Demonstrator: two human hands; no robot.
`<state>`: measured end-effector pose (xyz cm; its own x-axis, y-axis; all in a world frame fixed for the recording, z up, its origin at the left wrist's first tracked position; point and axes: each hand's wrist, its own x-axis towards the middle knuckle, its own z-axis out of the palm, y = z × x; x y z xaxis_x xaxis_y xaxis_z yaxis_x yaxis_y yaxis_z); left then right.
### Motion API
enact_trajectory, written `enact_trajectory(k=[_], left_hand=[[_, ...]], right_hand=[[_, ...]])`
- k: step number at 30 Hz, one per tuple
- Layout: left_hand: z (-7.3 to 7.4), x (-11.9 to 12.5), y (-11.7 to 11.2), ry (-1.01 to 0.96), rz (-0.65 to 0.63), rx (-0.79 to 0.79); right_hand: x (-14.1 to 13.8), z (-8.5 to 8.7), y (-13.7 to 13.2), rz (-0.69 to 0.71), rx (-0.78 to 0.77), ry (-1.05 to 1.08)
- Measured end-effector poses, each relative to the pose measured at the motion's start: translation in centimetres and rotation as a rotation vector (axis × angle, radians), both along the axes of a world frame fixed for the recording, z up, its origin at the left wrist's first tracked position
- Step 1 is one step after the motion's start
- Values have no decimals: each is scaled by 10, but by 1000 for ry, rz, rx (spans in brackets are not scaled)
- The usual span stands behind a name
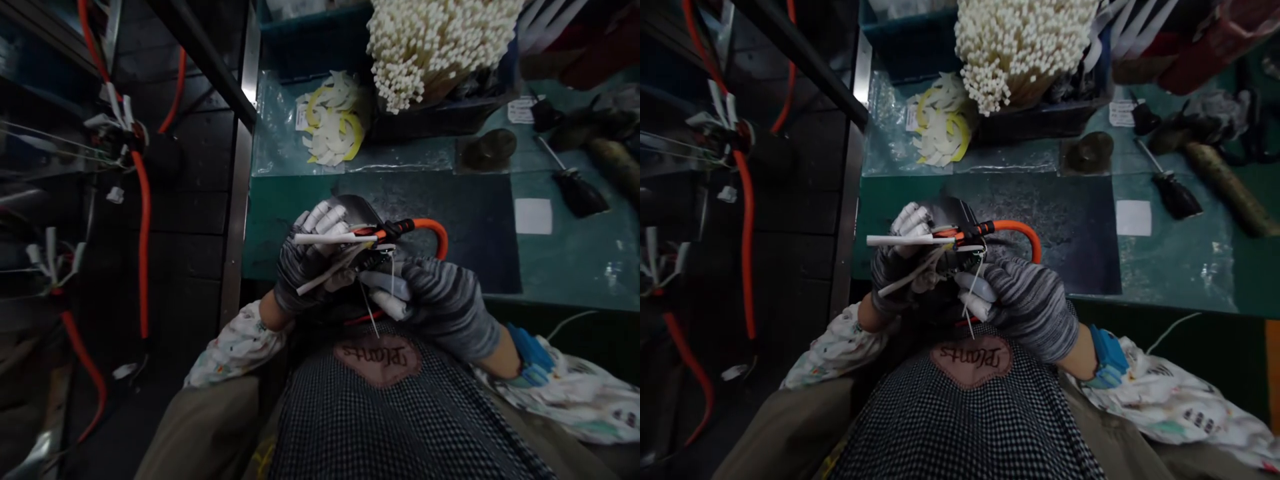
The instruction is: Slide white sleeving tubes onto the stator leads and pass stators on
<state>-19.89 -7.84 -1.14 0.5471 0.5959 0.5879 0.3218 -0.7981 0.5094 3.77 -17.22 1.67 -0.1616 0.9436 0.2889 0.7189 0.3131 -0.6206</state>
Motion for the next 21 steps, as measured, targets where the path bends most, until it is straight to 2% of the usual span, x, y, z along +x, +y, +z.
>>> enact_trajectory(k=[4,8,12,15,18,19,21], left_hand=[[2,0,1,37,15,-24],[4,3,1,74,61,17],[18,13,6,136,50,10],[32,26,15,233,15,-27],[45,44,25,363,20,21],[48,51,29,393,34,39],[53,64,36,434,40,32]], right_hand=[[-1,6,3,-19,-13,-33],[3,11,6,6,61,-33],[17,14,6,-21,111,-107],[31,15,6,-74,63,-245],[40,16,11,-59,7,-311],[41,17,13,-58,-28,-296],[43,19,18,-82,-144,-136]])
